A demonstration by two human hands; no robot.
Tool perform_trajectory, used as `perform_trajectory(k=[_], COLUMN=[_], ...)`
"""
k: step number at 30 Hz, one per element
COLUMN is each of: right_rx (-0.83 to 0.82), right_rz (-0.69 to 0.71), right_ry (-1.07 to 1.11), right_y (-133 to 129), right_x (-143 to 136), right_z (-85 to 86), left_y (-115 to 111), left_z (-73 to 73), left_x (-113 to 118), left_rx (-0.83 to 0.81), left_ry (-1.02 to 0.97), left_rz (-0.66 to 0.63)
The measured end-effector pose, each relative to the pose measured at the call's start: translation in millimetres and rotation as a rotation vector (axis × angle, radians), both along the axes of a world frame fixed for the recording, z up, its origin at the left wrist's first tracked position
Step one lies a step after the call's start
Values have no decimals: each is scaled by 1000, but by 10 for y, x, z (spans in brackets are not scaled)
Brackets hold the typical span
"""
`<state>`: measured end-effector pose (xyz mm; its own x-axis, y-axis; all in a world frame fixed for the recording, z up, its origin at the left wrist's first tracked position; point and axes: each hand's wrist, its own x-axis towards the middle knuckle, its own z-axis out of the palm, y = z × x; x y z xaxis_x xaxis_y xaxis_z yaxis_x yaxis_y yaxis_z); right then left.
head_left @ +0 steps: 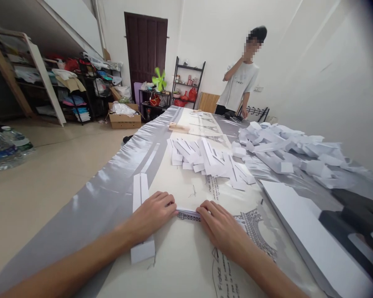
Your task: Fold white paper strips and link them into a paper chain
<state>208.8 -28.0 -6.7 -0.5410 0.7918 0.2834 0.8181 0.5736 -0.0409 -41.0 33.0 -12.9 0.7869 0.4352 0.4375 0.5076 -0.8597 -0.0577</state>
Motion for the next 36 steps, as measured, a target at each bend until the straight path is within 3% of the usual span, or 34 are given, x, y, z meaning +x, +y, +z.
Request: perform_trajectory(k=[5,12,22,36], right_rx=[-21,167,217,162], right_rz=[36,141,151,165], right_ry=[83,18,-78,-37], right_y=[50,81,10,23], right_x=[-92,-140,-178,-210], right_z=[-17,-27,-63,-34], left_y=[-59,-129,-189,-145], left_z=[61,64,153,103], left_x=[37,126,157,175], left_rx=[62,65,164,28], left_ry=[36,39,146,49], left_rz=[-115,-113,-143,-164])
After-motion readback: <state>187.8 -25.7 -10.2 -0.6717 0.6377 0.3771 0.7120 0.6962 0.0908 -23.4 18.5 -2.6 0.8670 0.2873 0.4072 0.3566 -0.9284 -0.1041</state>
